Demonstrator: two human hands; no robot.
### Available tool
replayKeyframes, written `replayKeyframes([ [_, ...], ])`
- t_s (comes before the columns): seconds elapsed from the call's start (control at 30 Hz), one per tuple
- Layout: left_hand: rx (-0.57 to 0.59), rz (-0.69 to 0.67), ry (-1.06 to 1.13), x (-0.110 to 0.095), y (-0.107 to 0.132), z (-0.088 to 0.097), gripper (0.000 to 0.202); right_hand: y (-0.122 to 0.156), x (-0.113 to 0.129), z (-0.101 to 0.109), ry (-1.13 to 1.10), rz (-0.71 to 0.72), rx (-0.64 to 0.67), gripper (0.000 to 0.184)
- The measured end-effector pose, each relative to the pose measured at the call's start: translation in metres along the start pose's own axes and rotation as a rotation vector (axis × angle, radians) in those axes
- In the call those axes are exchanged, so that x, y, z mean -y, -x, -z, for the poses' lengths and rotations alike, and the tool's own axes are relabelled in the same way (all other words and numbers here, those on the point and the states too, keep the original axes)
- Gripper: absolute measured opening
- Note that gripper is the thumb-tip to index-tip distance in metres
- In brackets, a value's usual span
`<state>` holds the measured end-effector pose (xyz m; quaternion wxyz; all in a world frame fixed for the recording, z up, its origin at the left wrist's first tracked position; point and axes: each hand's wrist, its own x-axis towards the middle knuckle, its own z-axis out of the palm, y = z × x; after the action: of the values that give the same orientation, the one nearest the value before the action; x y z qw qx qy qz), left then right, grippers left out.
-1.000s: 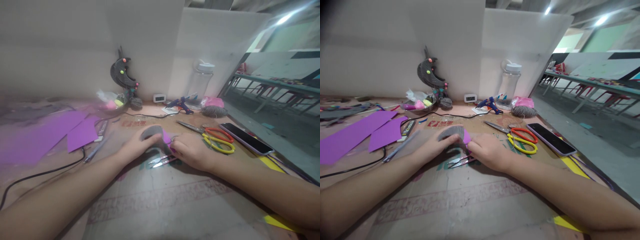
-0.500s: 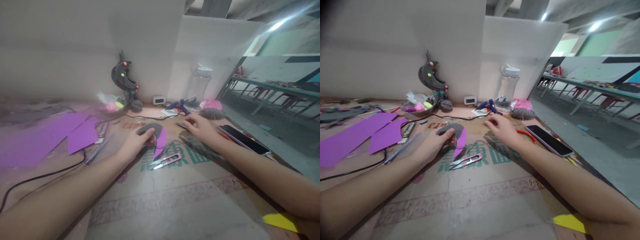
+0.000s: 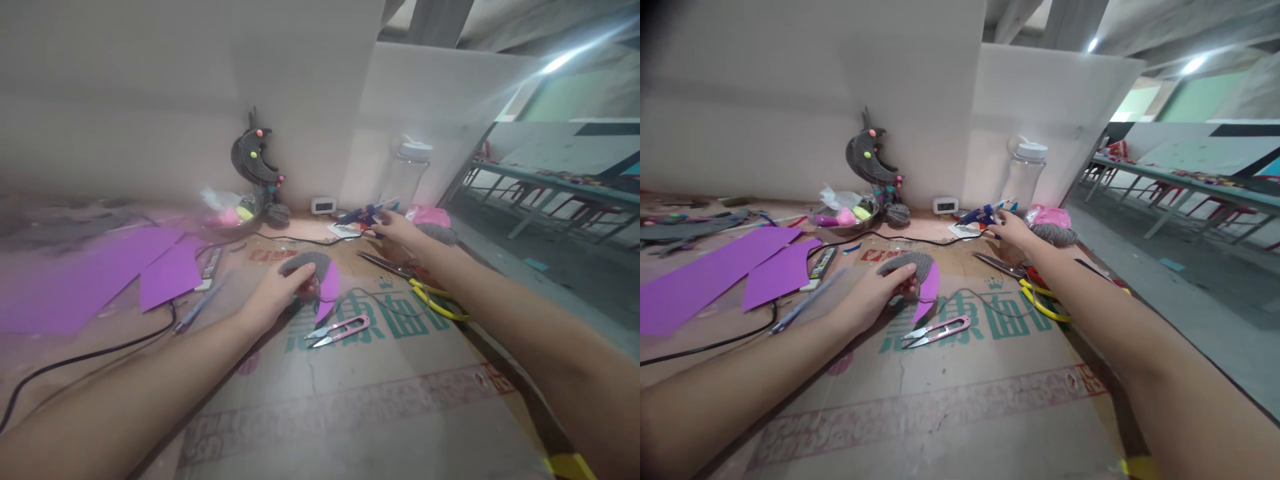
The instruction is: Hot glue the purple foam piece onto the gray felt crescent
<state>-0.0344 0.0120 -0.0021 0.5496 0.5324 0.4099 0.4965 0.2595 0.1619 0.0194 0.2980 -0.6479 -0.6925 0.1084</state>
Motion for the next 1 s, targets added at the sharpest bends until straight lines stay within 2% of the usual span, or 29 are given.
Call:
replayKeyframes([
  [0.13,0.038,-0.038,-0.032,0.002,0.000,0.001,0.026,-0.014,0.005,-0.013,0.008,-0.011,0.071,0.045],
  [0.23,0.050,-0.040,-0.048,0.003,-0.001,0.002,0.027,-0.015,0.008,-0.018,0.000,-0.022,0.052,0.037],
  [0.33,0.051,-0.037,-0.041,0.004,-0.002,0.002,0.028,-0.011,0.011,-0.014,-0.025,-0.030,0.025,0.032],
  [0.43,0.048,-0.030,-0.031,0.004,-0.003,0.001,0.028,0.000,0.020,-0.001,-0.073,-0.034,0.026,0.023],
  [0.6,0.027,-0.027,0.016,0.006,-0.002,0.000,0.027,0.052,0.045,0.022,-0.204,0.030,0.099,0.025],
  [0.7,-0.002,-0.046,0.028,0.007,-0.002,0.001,0.027,0.096,0.058,0.026,-0.375,0.109,0.097,0.026],
  [0.77,-0.021,-0.050,0.028,0.006,-0.002,0.000,0.027,0.124,0.064,0.024,-0.438,0.191,0.151,0.026],
  [0.87,-0.043,-0.062,0.013,0.004,0.000,-0.001,0.027,0.154,0.068,0.019,-0.291,0.173,0.185,0.027],
  [1.0,-0.043,-0.076,-0.010,0.005,0.000,0.000,0.026,0.170,0.070,0.013,-0.221,0.171,0.177,0.027],
])
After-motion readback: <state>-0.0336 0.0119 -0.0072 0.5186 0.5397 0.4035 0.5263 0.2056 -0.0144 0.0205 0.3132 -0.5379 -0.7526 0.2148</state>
